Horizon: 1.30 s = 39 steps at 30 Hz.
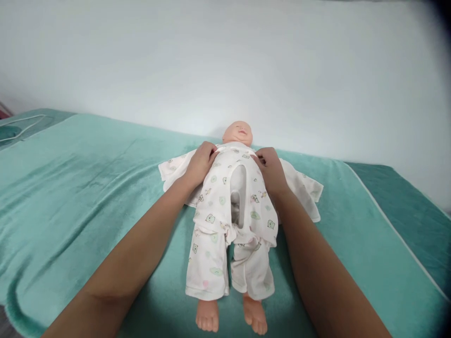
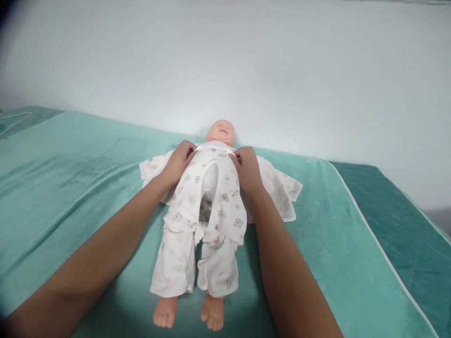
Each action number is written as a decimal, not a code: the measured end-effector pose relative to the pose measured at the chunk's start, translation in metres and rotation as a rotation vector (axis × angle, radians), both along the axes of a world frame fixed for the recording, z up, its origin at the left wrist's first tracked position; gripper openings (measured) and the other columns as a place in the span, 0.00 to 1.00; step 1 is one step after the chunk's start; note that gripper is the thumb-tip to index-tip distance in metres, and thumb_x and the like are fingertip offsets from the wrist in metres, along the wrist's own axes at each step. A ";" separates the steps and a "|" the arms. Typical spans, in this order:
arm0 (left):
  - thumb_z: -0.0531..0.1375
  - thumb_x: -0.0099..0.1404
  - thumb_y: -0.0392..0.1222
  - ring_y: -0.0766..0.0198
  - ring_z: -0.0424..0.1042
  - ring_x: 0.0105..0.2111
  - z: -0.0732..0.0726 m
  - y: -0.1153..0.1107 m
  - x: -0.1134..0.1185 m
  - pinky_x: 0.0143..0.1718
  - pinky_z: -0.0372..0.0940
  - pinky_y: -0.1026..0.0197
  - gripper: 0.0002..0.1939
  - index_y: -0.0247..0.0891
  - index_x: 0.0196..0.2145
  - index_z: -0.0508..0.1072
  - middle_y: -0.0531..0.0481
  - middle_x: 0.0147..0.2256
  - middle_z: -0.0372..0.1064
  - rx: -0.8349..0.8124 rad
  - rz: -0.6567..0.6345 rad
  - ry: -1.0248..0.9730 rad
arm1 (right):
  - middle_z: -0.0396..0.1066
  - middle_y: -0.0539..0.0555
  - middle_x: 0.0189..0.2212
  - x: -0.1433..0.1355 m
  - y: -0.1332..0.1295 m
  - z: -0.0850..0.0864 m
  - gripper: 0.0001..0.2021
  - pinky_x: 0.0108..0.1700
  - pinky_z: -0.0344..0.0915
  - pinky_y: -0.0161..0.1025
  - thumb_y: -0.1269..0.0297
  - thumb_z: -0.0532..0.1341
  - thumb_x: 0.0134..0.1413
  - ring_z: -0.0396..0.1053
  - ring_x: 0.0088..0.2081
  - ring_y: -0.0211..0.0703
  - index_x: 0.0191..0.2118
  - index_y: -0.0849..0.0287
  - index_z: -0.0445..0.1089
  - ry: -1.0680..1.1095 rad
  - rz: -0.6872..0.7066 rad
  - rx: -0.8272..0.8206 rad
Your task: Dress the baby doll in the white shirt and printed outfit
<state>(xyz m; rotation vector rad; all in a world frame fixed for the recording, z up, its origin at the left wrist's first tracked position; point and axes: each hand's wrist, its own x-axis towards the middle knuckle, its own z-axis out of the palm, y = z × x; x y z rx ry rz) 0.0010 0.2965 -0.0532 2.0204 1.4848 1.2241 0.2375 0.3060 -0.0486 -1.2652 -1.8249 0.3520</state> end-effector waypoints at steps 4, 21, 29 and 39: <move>0.50 0.72 0.46 0.52 0.65 0.54 0.001 0.005 -0.007 0.58 0.56 0.50 0.10 0.41 0.41 0.68 0.43 0.51 0.70 0.057 -0.091 0.118 | 0.72 0.57 0.49 0.005 0.006 0.003 0.19 0.56 0.58 0.52 0.48 0.51 0.65 0.65 0.52 0.53 0.27 0.54 0.62 -0.112 0.166 -0.007; 0.54 0.70 0.45 0.52 0.68 0.30 0.000 0.044 0.006 0.36 0.59 0.55 0.09 0.43 0.31 0.63 0.49 0.25 0.66 -0.120 0.279 0.097 | 0.65 0.49 0.22 0.004 0.037 0.011 0.15 0.33 0.51 0.40 0.55 0.54 0.61 0.57 0.27 0.42 0.25 0.54 0.58 -0.230 -0.220 -0.195; 0.52 0.69 0.39 0.57 0.73 0.42 0.002 0.031 0.003 0.43 0.63 0.58 0.15 0.48 0.46 0.78 0.52 0.43 0.77 -0.106 0.071 0.096 | 0.77 0.51 0.44 0.002 0.025 0.007 0.11 0.44 0.64 0.44 0.58 0.57 0.58 0.71 0.39 0.47 0.44 0.51 0.73 -0.020 -0.086 -0.148; 0.52 0.71 0.39 0.53 0.65 0.59 -0.011 0.001 -0.013 0.59 0.57 0.51 0.26 0.50 0.65 0.65 0.49 0.62 0.66 0.049 0.001 0.415 | 0.74 0.50 0.55 0.009 -0.001 0.010 0.20 0.56 0.64 0.52 0.55 0.51 0.66 0.70 0.55 0.55 0.57 0.44 0.73 -0.110 0.129 -0.106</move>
